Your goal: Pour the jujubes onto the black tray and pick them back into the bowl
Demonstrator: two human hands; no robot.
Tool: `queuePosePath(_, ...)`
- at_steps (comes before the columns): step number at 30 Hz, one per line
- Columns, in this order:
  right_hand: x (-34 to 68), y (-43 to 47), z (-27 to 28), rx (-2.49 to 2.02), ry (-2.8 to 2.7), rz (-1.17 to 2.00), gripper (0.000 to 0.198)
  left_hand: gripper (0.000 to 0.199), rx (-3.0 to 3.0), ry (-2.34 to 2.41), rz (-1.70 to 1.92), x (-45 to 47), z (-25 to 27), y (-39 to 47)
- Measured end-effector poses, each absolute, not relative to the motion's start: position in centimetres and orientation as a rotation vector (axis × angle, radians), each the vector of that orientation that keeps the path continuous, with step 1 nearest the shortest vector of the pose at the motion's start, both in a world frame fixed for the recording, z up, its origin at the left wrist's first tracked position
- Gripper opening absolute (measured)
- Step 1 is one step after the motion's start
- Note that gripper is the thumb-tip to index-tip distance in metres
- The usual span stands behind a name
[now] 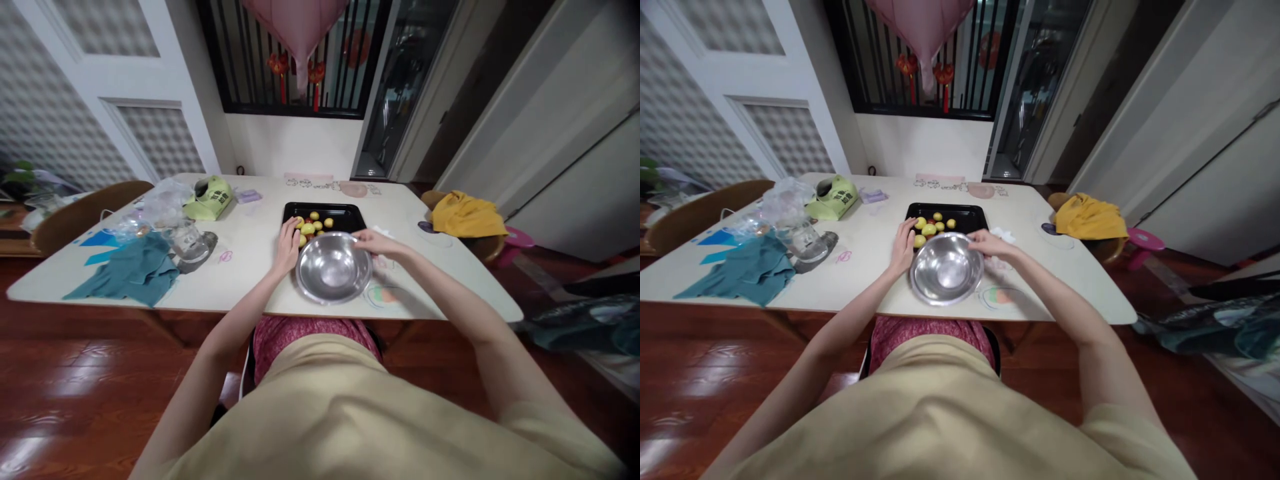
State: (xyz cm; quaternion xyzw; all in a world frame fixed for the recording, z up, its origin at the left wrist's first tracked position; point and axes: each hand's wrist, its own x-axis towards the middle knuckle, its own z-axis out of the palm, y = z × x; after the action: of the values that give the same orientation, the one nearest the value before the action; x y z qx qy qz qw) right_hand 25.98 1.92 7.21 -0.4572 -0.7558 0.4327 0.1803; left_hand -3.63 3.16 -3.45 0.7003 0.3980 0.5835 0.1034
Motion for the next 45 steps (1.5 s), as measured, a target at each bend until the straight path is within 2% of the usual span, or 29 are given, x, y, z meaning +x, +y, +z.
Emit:
queuePosePath(4, 24.7, 1.8, 3.6, -1.15, -2.108, 1.456, 0.052, 0.054, 2.003, 1.177, 1.8, -4.3, -2.7, 2.6)
queuePosePath(8, 24.9, 2.9, 2.9, -1.147, -2.135, 1.433, 0.06, 0.051, 1.931, 1.201, 1.83, -4.7, -2.4, 2.1)
queuePosePath(11, 25.5, 4.1, 3.4, -1.203, -2.212, 1.286, 0.053, 0.051, 1.887, 1.203, 1.818, -4.6, -2.3, 1.6)
queuePosePath(18, 25.2, 8.7, 4.0, -1.246, -2.361, 0.687, 0.019, 0.053, 1.849, 1.228, 1.818, -4.3, -2.4, 0.3)
queuePosePath(21, 24.2, 10.4, 3.3, -1.24, -2.51, 0.611, 0.02, 0.053, 1.821, 1.287, 1.872, -4.5, -2.7, 0.2)
queuePosePath(26, 22.9, 11.3, 1.5, -1.184, -2.601, 0.722, 0.024, 0.051, 1.732, 1.454, 1.955, -5.1, -3.1, 0.9)
queuePosePath(34, 23.9, 11.8, 0.3, -1.145, -2.415, 1.033, 0.023, 0.051, 1.571, 1.553, 2.089, -5.6, -2.4, 0.7)
queuePosePath(40, 24.2, 10.1, 4.6, -1.247, -2.019, 1.171, 0.036, 0.044, 1.664, 1.497, 2.004, -5.6, -1.1, -1.1)
queuePosePath(45, 23.5, 5.7, 8.6, -1.227, -1.781, 1.512, 0.037, 0.034, 1.724, 1.286, 1.82, -5.8, 0.3, -2.1)
